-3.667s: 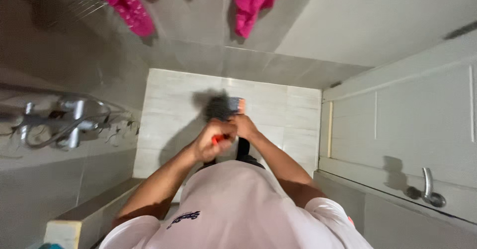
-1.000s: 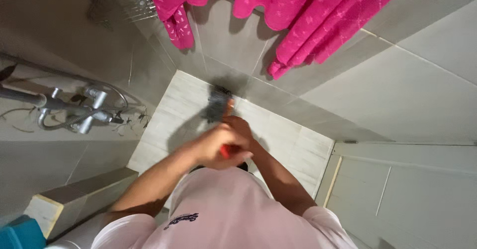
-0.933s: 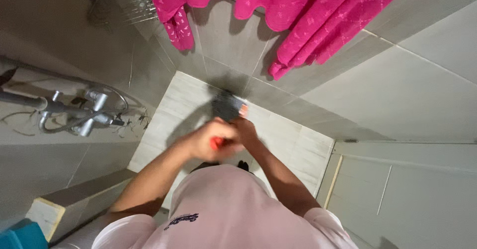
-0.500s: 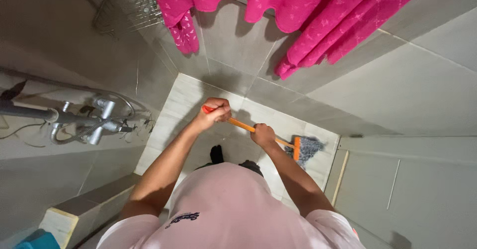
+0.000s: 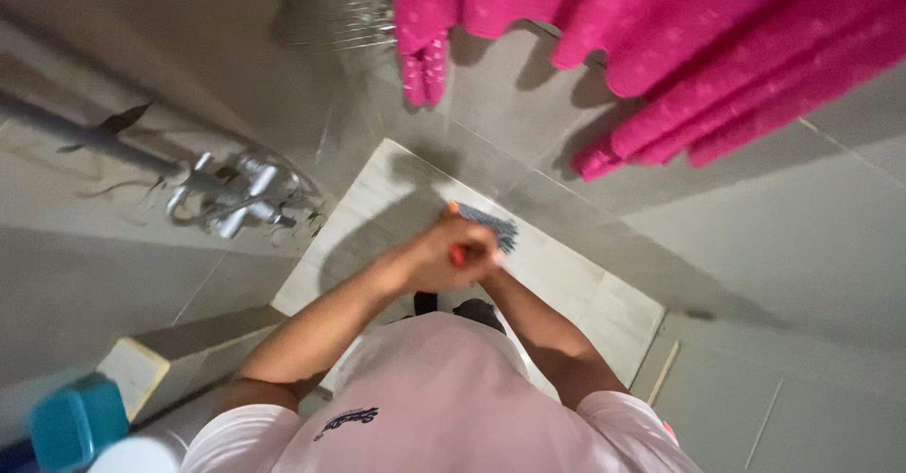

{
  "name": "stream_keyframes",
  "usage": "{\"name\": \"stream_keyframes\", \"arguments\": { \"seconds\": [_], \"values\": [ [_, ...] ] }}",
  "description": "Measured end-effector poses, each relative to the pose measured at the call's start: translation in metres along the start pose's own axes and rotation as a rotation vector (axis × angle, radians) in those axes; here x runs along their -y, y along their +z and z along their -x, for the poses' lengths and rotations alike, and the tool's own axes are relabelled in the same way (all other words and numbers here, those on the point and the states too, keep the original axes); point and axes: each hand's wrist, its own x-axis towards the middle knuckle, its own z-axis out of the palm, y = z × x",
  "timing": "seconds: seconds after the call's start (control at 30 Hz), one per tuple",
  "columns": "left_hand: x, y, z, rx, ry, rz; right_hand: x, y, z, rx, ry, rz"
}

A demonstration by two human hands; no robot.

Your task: The person mops the floor in a bathroom, moving a mop around the toilet base, the shower area, and the corner near the door.

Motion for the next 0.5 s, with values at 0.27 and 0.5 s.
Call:
{"name": "stream_keyframes", "arguments": {
  "seconds": [0.27, 0.5],
  "values": [
    [0.085, -0.001, 0.034, -0.094, -0.145, -0.138, 0.025, 0.019, -0.058, 0.221, -0.213, -0.162],
    [0.043, 0.009, 0.094, -0.837, -0.334, -0.331, 0.072, 0.065, -0.062, 0.530, -0.364, -0.183]
  ]
}}
